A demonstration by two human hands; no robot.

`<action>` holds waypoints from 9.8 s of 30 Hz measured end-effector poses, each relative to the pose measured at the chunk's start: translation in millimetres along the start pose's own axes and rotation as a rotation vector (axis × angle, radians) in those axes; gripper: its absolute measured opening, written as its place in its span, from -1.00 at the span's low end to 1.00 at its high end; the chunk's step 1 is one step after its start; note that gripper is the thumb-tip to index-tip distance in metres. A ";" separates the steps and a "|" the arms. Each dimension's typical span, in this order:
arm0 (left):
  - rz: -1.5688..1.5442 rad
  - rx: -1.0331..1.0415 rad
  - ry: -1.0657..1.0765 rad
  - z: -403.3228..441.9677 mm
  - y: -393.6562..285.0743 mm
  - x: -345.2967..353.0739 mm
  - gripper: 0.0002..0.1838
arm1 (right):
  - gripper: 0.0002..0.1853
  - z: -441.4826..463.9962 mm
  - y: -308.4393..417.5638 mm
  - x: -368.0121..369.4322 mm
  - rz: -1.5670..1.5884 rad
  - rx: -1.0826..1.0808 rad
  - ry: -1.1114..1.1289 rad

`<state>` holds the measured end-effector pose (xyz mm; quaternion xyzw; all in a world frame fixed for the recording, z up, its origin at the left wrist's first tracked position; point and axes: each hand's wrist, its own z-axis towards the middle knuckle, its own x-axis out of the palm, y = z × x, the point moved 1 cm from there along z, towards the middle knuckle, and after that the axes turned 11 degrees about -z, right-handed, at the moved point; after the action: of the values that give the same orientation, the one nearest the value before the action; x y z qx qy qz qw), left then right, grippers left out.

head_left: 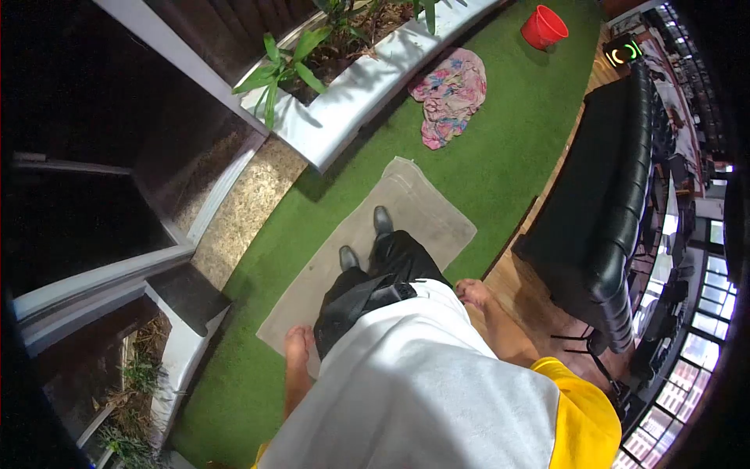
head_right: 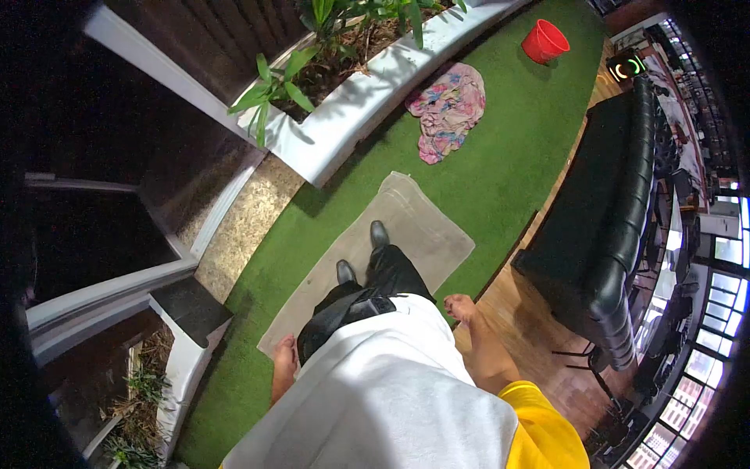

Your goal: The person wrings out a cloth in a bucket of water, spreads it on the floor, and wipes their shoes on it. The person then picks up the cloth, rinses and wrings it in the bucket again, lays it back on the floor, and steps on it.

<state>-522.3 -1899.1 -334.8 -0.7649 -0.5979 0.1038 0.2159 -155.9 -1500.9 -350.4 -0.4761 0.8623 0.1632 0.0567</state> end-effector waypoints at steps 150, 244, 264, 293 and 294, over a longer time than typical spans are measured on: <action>0.520 0.399 0.234 -111.2 63.3 -274.0 -0.74 | -0.77 -148.7 -433.9 267.5 0.773 -0.176 -0.294; 0.534 0.507 0.555 77.5 -101.6 245.7 -0.77 | -0.68 -341.3 39.7 -399.9 0.084 -0.442 -1.017; 0.294 0.288 0.876 -134.1 -50.6 706.4 -0.68 | -0.56 -272.7 105.3 -675.2 -0.159 -0.555 -0.832; -0.646 -0.548 0.823 -119.6 259.0 1287.2 0.09 | -0.69 -290.1 286.9 -986.9 -0.592 -0.655 -0.880; -0.690 -0.597 0.813 -116.9 261.5 1289.4 0.08 | -0.69 -275.4 299.2 -996.4 -0.599 -0.666 -0.834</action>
<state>93.6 -736.2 -221.9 -0.5331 -0.6840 -0.4445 0.2243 147.2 -646.0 228.7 -0.5860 0.4988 0.5735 0.2810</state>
